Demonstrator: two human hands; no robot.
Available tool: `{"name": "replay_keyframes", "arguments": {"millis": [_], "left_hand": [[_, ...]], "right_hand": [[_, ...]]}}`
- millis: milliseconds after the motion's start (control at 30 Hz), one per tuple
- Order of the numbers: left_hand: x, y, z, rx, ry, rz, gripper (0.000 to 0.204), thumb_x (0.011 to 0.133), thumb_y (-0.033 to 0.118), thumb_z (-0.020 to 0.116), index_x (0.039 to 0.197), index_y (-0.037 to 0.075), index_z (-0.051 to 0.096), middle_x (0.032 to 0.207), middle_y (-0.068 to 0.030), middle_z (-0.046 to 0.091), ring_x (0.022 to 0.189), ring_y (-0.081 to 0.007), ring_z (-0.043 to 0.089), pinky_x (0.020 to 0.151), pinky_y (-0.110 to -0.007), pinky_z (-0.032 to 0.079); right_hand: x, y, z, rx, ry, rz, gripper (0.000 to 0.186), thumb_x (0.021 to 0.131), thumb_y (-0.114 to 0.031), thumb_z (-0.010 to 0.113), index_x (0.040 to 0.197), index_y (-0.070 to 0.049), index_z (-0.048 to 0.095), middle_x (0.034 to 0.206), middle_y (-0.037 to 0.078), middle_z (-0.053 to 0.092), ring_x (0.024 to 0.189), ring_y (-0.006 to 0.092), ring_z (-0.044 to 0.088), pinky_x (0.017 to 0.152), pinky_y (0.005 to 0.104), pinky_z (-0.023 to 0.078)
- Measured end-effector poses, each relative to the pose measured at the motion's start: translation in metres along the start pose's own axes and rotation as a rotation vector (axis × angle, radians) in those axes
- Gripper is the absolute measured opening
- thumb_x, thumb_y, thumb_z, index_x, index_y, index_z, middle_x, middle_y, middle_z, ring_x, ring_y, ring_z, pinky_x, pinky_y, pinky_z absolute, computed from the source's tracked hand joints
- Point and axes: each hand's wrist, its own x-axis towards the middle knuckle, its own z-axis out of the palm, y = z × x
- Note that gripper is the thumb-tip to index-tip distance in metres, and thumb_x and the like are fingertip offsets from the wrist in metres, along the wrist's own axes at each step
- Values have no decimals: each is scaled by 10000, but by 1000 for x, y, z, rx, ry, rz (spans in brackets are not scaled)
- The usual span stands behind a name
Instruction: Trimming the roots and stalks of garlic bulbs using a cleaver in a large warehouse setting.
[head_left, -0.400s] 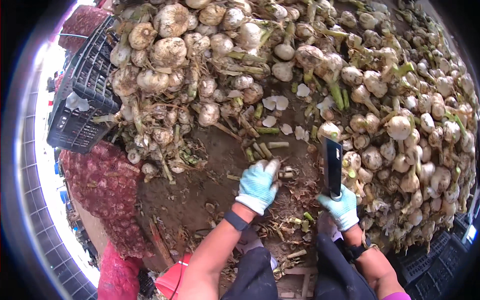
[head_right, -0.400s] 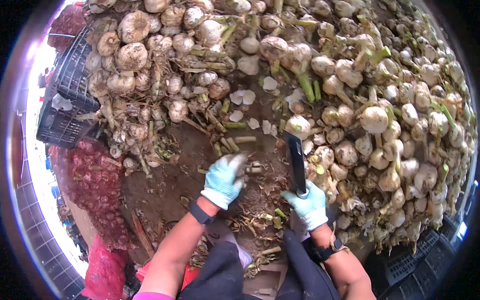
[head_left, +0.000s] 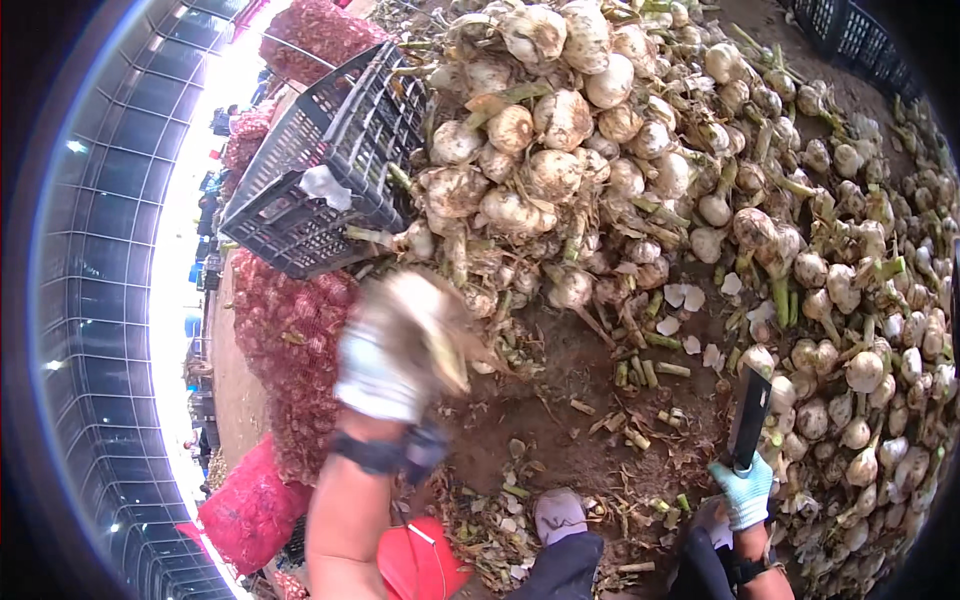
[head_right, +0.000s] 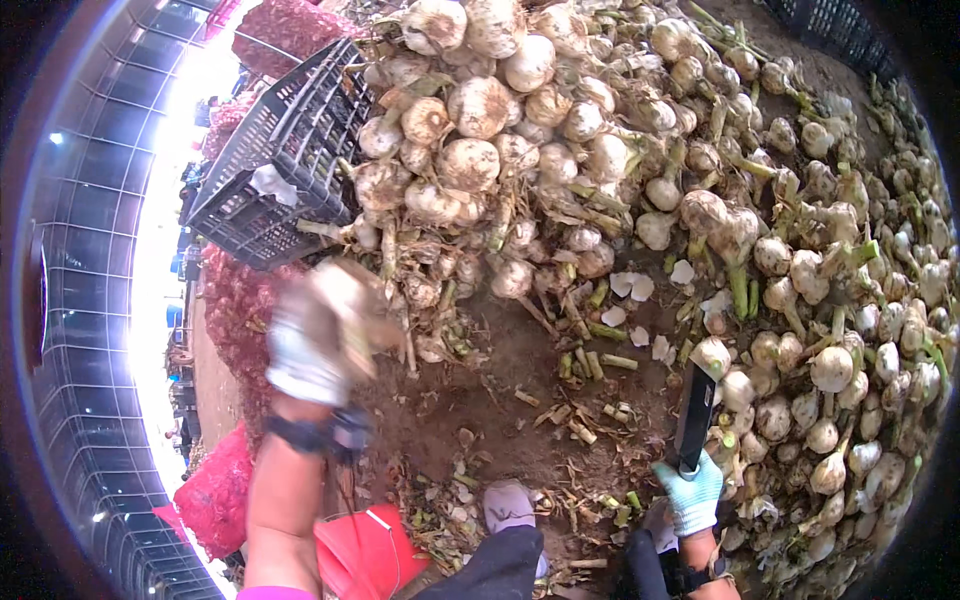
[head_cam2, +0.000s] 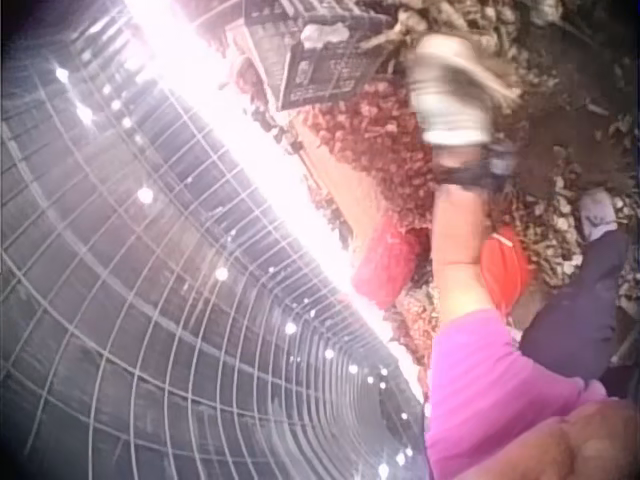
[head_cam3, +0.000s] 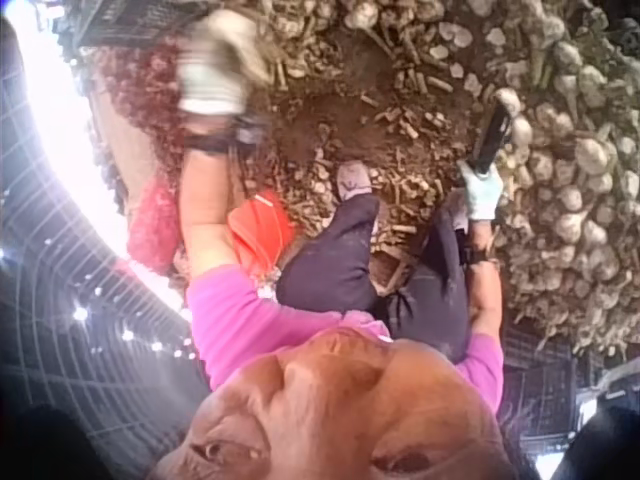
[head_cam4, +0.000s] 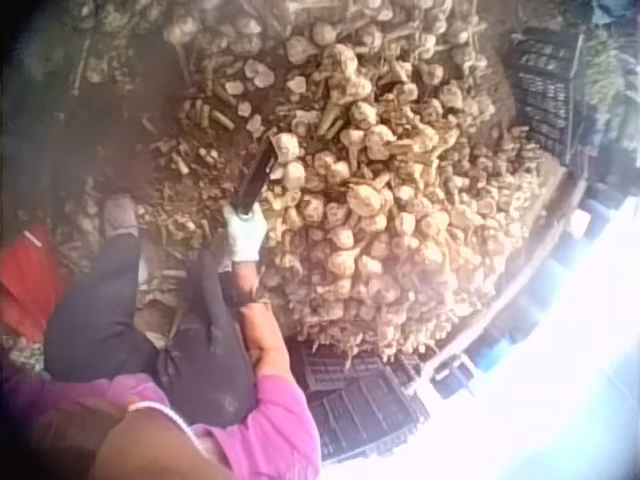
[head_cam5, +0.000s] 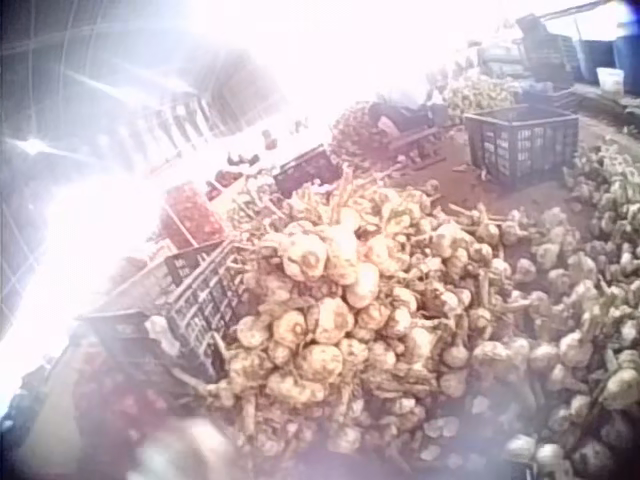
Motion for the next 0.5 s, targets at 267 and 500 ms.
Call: {"name": "replay_keyframes", "arguments": {"millis": [267,500], "left_hand": [[13,-33,-17,686,305,-42,517,784,397,621,1100,0,520,937,-156,609,828,-255,613,651,-335,510],[76,-209,73,1243,629,-535,1099,624,470,771,1329,-116,163,1265,-290,432,1149,-363,480,978,-378,396]], "right_hand": [[-11,-2,14,-15,-108,-26,198,660,-104,730,739,-42,559,646,-33,529,585,63,433,548,245,409],[-17,-6,-4,42,-52,61,227,668,-111,749,820,-16,609,691,-4,598,608,58,494,564,233,439]]}}
